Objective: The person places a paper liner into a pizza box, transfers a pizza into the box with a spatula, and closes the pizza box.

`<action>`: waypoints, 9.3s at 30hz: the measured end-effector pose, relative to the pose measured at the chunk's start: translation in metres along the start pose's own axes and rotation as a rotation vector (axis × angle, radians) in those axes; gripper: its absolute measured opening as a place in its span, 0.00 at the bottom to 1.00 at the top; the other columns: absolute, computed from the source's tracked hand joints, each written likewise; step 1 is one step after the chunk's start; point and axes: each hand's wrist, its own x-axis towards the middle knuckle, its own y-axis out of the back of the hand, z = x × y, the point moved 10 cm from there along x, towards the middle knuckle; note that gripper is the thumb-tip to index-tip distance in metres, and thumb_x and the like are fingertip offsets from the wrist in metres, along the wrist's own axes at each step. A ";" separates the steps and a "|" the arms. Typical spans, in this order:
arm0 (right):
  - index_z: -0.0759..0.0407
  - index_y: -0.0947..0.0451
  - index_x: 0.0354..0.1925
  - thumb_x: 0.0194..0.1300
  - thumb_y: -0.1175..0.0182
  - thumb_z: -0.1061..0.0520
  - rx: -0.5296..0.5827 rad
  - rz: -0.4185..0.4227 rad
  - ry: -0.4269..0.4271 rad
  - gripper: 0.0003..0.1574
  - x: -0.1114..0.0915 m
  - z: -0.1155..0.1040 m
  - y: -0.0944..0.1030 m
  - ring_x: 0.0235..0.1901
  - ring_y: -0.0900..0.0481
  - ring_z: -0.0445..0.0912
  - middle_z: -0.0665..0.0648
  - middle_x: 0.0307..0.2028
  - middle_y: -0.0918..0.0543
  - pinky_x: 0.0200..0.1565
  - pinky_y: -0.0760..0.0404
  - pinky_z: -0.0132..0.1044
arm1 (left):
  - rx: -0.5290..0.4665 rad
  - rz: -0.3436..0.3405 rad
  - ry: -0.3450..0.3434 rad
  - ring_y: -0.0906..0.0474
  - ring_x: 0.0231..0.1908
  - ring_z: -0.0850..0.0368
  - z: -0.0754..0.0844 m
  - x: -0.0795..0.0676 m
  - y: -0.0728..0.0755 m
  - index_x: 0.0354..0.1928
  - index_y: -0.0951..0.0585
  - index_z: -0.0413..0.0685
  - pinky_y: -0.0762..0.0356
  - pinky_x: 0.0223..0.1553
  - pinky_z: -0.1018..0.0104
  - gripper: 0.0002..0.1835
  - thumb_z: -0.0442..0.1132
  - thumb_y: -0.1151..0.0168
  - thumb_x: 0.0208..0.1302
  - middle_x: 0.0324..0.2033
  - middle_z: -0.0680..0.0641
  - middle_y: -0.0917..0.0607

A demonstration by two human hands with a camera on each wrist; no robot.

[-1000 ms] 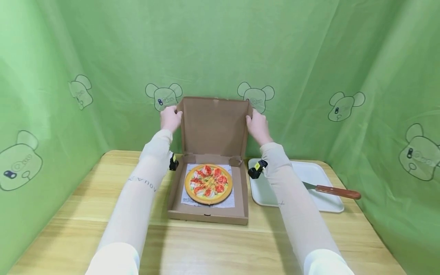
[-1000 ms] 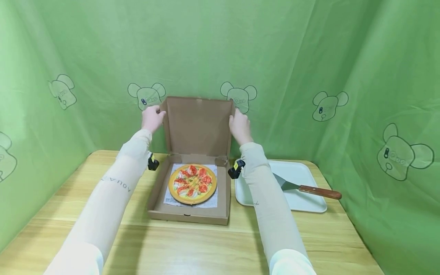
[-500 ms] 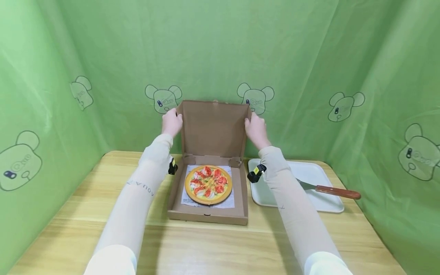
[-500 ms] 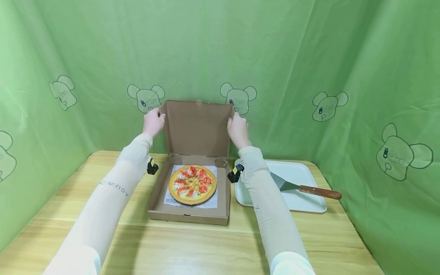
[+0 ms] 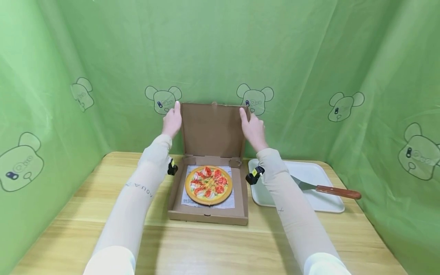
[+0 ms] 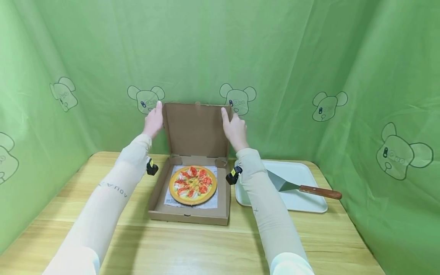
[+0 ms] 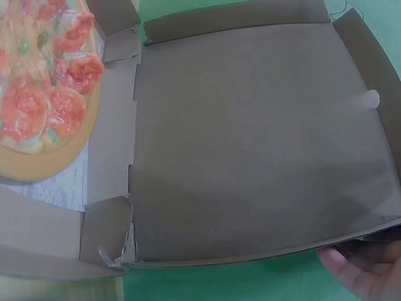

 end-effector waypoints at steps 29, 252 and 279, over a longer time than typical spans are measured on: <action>0.64 0.26 0.55 0.67 0.70 0.21 0.025 -0.067 -0.086 0.54 0.001 -0.007 0.002 0.56 0.24 0.64 0.69 0.57 0.22 0.57 0.24 0.58 | -0.051 -0.011 0.107 0.35 0.19 0.62 0.002 0.001 -0.002 0.47 0.31 0.48 0.30 0.25 0.69 0.33 0.72 0.59 0.65 0.43 0.46 0.25; 0.64 0.26 0.59 0.52 0.27 0.48 -0.101 -0.279 0.526 0.40 -0.232 0.037 -0.015 0.43 0.14 0.57 0.74 0.60 0.26 0.54 0.18 0.50 | -0.203 -0.330 0.044 0.31 0.66 0.40 -0.123 -0.207 -0.012 0.65 0.29 0.42 0.29 0.64 0.56 0.34 0.30 0.30 0.54 0.68 0.38 0.30; 0.65 0.32 0.65 0.63 0.38 0.39 -0.123 -0.437 0.404 0.42 -0.221 0.049 -0.017 0.54 0.20 0.62 0.68 0.61 0.24 0.58 0.21 0.55 | -0.256 -0.346 0.093 0.23 0.59 0.42 -0.128 -0.203 -0.002 0.67 0.34 0.38 0.21 0.59 0.60 0.28 0.39 0.41 0.68 0.64 0.34 0.27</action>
